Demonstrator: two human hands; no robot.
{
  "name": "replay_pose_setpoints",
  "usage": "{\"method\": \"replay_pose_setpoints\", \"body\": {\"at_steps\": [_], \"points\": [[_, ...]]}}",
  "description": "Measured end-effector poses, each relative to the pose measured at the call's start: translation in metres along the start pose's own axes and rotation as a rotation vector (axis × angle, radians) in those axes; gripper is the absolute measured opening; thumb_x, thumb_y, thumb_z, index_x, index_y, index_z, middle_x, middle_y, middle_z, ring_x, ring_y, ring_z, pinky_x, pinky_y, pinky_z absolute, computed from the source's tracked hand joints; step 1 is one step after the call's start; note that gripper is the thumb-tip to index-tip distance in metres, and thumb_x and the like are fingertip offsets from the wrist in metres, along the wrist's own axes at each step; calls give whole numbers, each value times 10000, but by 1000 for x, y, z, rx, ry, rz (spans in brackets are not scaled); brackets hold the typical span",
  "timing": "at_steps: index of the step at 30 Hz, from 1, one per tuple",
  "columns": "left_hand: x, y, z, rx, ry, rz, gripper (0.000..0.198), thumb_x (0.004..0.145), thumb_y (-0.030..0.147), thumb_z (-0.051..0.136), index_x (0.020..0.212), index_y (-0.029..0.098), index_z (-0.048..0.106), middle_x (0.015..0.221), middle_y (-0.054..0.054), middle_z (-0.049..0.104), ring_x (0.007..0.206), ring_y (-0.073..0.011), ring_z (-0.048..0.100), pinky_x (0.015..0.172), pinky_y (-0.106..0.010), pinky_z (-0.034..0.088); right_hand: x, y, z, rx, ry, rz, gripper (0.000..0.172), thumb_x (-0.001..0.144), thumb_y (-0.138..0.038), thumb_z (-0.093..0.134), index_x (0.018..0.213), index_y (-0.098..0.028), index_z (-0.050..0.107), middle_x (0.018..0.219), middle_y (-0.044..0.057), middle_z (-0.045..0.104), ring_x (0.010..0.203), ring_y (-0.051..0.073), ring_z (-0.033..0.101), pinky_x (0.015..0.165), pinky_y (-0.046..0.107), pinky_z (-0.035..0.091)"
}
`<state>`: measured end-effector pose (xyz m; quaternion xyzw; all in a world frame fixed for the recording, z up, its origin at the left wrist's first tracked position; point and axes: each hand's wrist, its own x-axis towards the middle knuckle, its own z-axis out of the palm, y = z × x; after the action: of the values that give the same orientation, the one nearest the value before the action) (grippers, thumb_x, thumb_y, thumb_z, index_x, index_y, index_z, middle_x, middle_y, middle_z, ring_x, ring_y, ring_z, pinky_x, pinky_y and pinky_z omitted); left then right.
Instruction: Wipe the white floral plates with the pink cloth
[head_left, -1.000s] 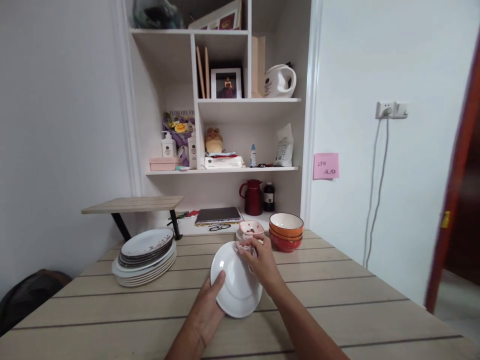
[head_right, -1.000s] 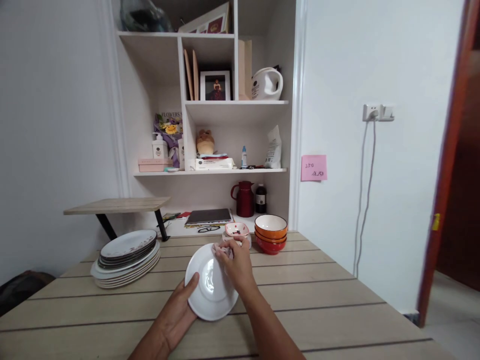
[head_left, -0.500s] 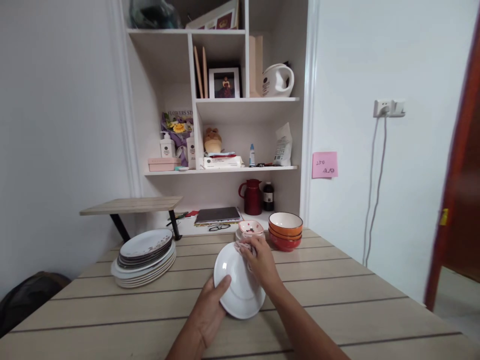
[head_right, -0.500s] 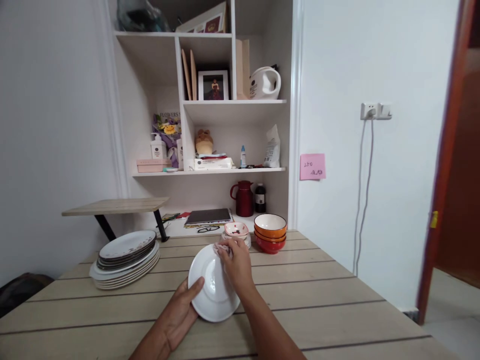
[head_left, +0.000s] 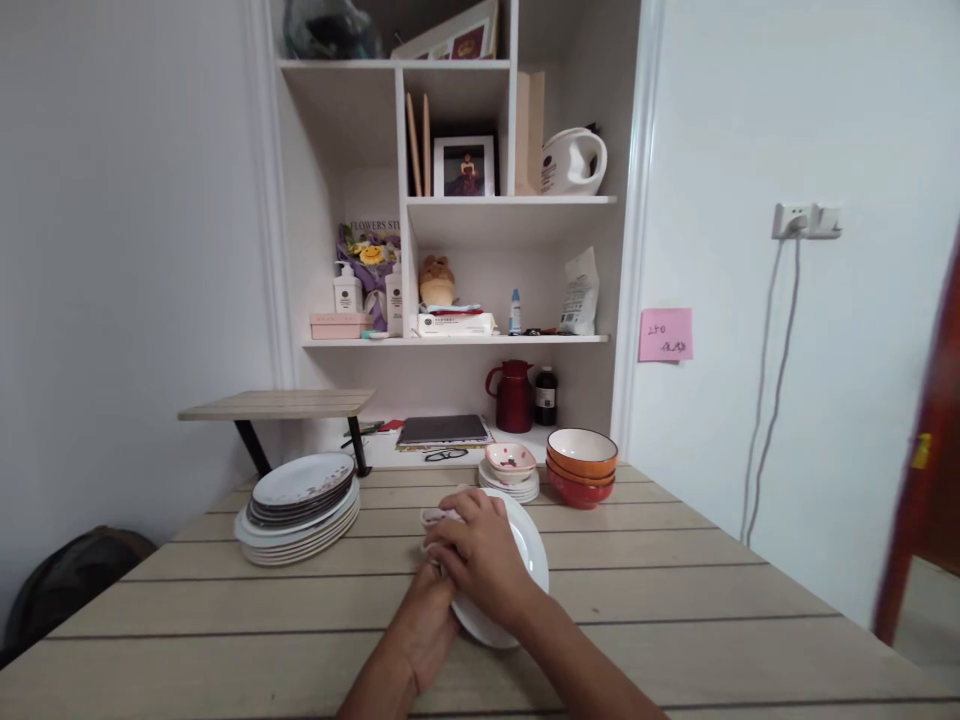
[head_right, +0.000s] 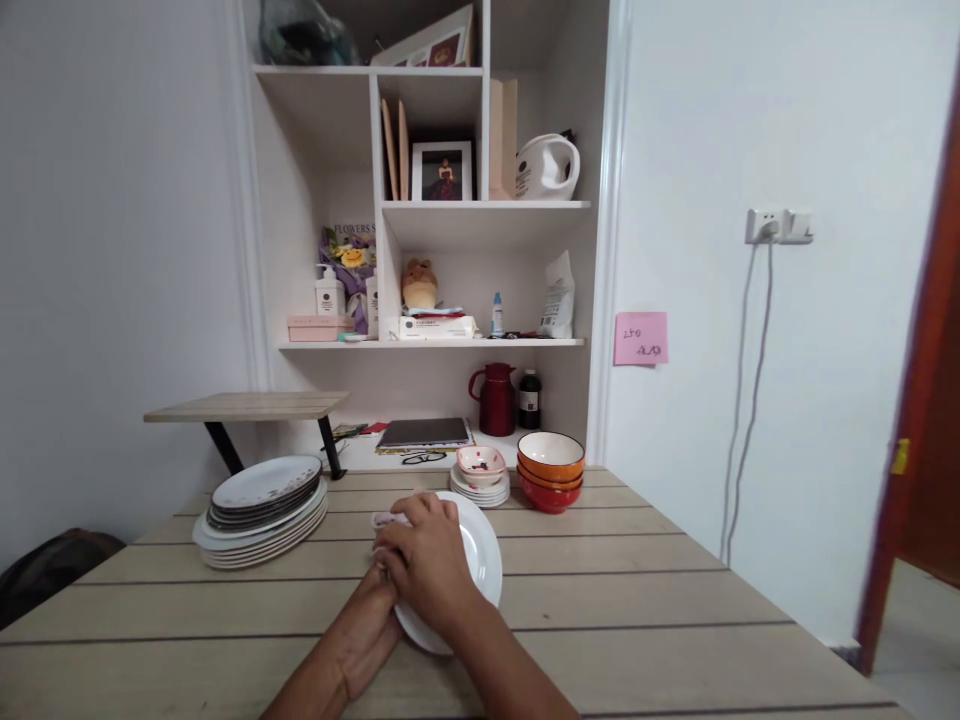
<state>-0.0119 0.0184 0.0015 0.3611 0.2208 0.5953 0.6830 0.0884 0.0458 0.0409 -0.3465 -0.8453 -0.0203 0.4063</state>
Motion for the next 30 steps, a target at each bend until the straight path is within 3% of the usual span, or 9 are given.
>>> {"method": "replay_pose_setpoints", "body": {"at_steps": [4,9,14,19,25,30], "points": [[1,-1,0,20,5,-59,479,734,256,731,1191,172,616,1074,-120,720,1004,-249,651,937,-362,440,5,13,1,-8,141,143,147,856,-279,571,929,-305,695,1163,36,600,1077,251,484,893,402,317],[0,-1,0,30,70,-102,510,704,266,753,1181,136,627,1035,-151,731,1002,-284,658,936,-395,447,-1,62,-3,142,326,375,206,863,-287,484,911,-231,677,1055,80,629,996,242,539,881,379,381],[0,2,1,11,95,-71,610,672,266,778,1236,120,596,1020,-162,735,989,-293,662,932,-402,453,-11,95,-5,407,318,478,225,836,-361,490,879,-195,636,908,55,658,880,236,584,811,360,435],[-1,4,2,-13,103,-77,648,650,266,793,1252,141,588,1016,-161,736,960,-292,672,905,-400,464,-5,68,-4,322,315,311,200,855,-298,496,929,-219,664,1042,69,644,1013,233,557,907,366,395],[2,2,-1,-33,110,-23,622,654,244,788,1235,157,584,1012,-131,732,958,-273,667,843,-348,468,-1,18,-5,104,47,53,212,852,-182,548,933,-310,697,1181,8,625,1127,222,496,926,377,322],[2,2,0,-45,109,-13,623,653,232,790,1237,175,581,1013,-114,732,969,-261,663,831,-325,466,0,13,-5,120,-31,32,211,860,-195,559,941,-329,699,1188,-11,629,1122,214,500,930,372,317]]}}
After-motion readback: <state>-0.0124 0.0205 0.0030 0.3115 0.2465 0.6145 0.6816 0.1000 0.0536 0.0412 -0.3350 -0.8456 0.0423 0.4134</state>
